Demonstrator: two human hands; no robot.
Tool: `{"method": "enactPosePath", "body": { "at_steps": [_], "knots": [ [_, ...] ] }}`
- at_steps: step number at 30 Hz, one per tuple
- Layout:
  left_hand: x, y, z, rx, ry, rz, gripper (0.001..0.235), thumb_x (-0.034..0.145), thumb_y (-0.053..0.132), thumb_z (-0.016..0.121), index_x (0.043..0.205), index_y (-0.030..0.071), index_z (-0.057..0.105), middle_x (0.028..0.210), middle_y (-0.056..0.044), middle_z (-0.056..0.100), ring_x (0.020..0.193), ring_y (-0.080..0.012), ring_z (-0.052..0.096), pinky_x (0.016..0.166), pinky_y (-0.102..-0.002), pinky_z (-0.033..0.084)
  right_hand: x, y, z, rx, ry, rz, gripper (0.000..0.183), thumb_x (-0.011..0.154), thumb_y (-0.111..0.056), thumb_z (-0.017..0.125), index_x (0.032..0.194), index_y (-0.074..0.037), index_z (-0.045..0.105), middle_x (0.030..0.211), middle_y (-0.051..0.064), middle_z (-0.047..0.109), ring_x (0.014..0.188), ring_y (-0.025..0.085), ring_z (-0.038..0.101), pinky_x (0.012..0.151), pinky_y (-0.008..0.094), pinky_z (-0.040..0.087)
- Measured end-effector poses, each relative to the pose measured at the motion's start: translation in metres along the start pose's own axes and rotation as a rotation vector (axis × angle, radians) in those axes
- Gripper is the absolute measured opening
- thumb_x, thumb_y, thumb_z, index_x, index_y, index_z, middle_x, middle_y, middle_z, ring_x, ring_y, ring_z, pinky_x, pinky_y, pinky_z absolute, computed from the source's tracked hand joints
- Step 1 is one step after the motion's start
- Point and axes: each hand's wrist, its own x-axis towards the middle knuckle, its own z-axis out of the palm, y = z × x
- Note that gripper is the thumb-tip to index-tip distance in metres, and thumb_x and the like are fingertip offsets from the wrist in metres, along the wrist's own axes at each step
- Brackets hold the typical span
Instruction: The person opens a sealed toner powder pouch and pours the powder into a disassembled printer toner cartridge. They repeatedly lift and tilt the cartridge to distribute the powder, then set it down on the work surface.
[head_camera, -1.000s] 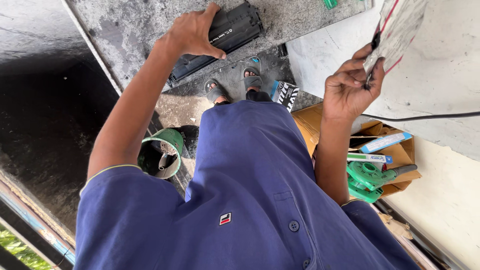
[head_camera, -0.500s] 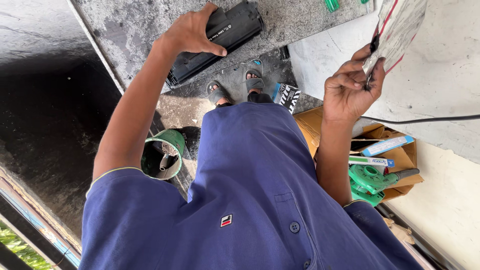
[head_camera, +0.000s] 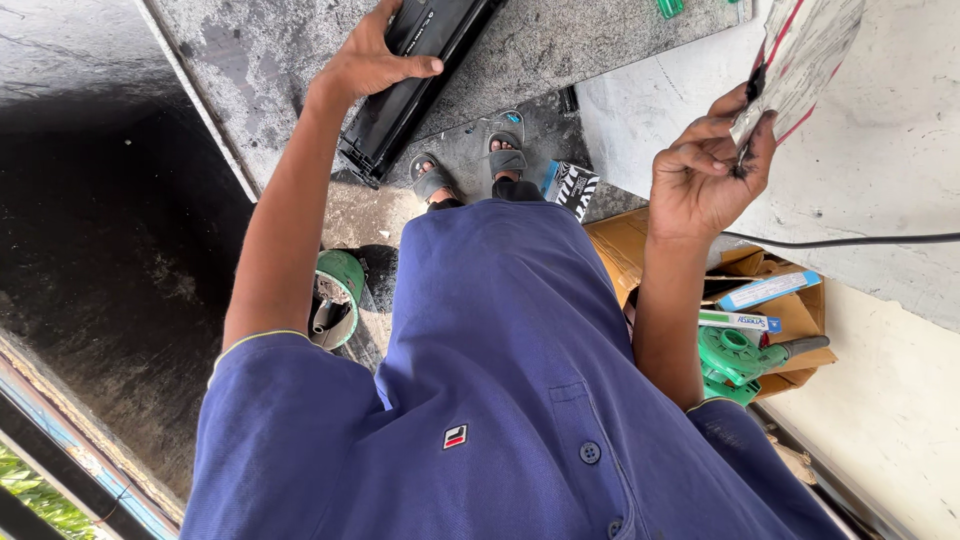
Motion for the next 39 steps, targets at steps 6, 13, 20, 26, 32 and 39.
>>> {"method": "enactPosePath", "body": {
  "at_steps": [6,13,20,26,32,39],
  "knots": [
    [-0.001,-0.006,0.003,-0.073,0.032,0.016,0.13,0.061,0.064,0.093,0.157,-0.001,0.035,0.151,-0.031,0.048,0.143,-0.0439,0.044,0.12,-0.05,0.034,0.001,0.001,0.0,0.004,-0.02,0.008,0.037,0.114,-0.03,0.052,0.136,-0.002,0.06,0.124,0.009,0.072,0.1,0.017,0.076,0.061,0.013,0.062],
    [-0.001,-0.011,0.006,-0.035,0.021,-0.019,0.134,0.06,0.069,0.093,0.158,0.0,0.033,0.155,-0.031,0.043,0.147,-0.0441,0.039,0.122,-0.051,0.032,0.0,0.0,-0.003,-0.006,-0.01,0.024,0.038,0.115,-0.031,0.052,0.136,-0.001,0.06,0.125,0.009,0.072,0.1,0.017,0.077,0.061,0.013,0.061],
    [-0.014,0.013,-0.017,-0.095,-0.034,0.12,0.123,0.08,0.061,0.091,0.16,-0.007,0.025,0.153,-0.04,0.032,0.14,-0.0536,0.028,0.106,-0.061,0.031,0.007,-0.003,-0.008,-0.009,-0.017,0.049,0.039,0.115,-0.034,0.052,0.138,-0.003,0.06,0.126,0.007,0.072,0.101,0.017,0.077,0.062,0.012,0.061],
    [-0.03,0.076,-0.047,-0.276,-0.192,0.047,0.074,0.084,0.061,0.079,0.123,-0.001,0.069,0.1,-0.018,0.075,0.078,-0.0261,0.077,0.069,-0.034,0.067,0.02,-0.002,-0.012,0.024,-0.045,0.118,0.04,0.115,-0.034,0.053,0.139,-0.004,0.06,0.127,0.007,0.072,0.102,0.017,0.076,0.062,0.012,0.061],
    [-0.053,0.133,-0.061,-0.196,-0.206,-0.079,0.079,0.076,0.065,0.071,0.122,0.0,0.066,0.096,-0.019,0.074,0.076,-0.0293,0.077,0.065,-0.038,0.065,0.026,-0.003,-0.015,0.038,-0.051,0.148,0.038,0.116,-0.035,0.053,0.138,-0.004,0.059,0.128,0.007,0.072,0.104,0.017,0.076,0.064,0.013,0.062],
    [-0.086,0.196,-0.042,-0.366,-0.022,0.104,0.096,0.071,0.065,0.078,0.129,-0.006,0.052,0.102,-0.02,0.074,0.083,-0.0266,0.082,0.071,-0.035,0.068,0.03,-0.021,-0.014,0.033,-0.062,0.117,0.035,0.117,-0.032,0.051,0.14,-0.006,0.056,0.133,0.006,0.07,0.104,0.015,0.076,0.065,0.012,0.062]
  ]
}}
